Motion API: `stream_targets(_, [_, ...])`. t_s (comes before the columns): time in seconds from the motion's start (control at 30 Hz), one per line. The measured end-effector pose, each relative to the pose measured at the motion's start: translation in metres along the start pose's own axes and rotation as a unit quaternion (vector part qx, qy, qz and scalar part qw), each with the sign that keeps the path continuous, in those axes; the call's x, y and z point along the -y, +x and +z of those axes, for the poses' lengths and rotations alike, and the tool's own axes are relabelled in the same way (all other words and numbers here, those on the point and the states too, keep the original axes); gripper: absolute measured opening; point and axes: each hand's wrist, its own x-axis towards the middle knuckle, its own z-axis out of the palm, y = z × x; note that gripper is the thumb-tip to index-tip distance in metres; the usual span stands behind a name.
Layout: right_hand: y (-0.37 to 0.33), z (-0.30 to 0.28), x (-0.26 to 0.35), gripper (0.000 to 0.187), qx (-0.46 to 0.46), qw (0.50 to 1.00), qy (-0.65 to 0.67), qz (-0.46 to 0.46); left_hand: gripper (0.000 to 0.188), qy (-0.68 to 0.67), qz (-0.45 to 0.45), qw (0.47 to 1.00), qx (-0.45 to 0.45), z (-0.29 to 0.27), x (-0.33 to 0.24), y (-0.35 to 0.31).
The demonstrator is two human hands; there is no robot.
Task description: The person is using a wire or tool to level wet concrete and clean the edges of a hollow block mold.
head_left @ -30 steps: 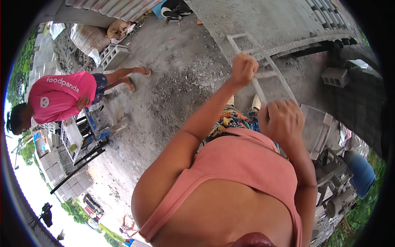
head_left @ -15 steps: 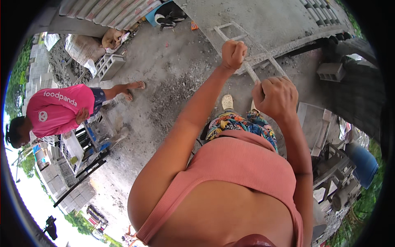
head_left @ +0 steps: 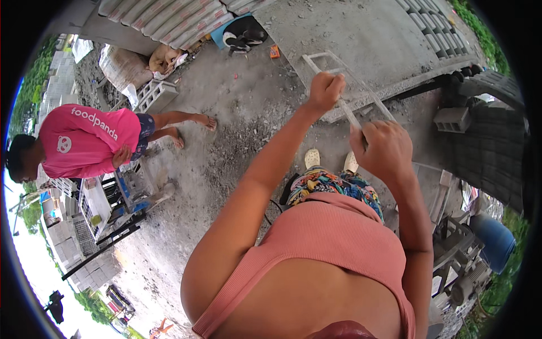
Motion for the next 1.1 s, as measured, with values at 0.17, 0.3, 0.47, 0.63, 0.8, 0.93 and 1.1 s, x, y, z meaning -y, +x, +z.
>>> stream_targets(0.17, [-0.028,-0.024,0.028,0.026,0.061,0.998,0.018,-0.017,0.043,0.006,0.076,0.993,-0.086,0.013,-0.001,-0.052])
stream_targets(0.3, [-0.01,0.046,0.003,0.031,-0.014,1.0,0.016,0.01,0.045,0.008,0.045,0.999,0.001,-0.015,0.03,0.007])
stream_targets(0.47, [-0.011,-0.006,0.008,0.032,0.074,0.997,0.016,0.018,0.042,0.027,-0.014,1.0,0.007,-0.003,-0.006,-0.017])
stream_targets(0.63, [-0.039,-0.042,0.004,0.032,0.173,0.985,0.013,-0.014,0.041,0.001,0.046,0.997,-0.057,0.039,-0.012,-0.063])
stream_targets(0.8, [0.007,0.048,-0.028,0.029,0.067,0.997,0.015,0.024,0.047,0.071,0.036,0.997,-0.001,-0.002,0.044,0.033])
stream_targets(0.93, [0.013,0.037,-0.057,0.032,0.098,0.993,0.07,-0.016,0.049,0.153,0.051,0.987,0.006,-0.004,0.048,0.034])
stream_targets(1.1, [0.006,-0.054,-0.066,0.027,0.234,0.963,0.089,-0.098,0.046,0.117,-0.006,0.989,-0.088,0.056,-0.006,-0.043])
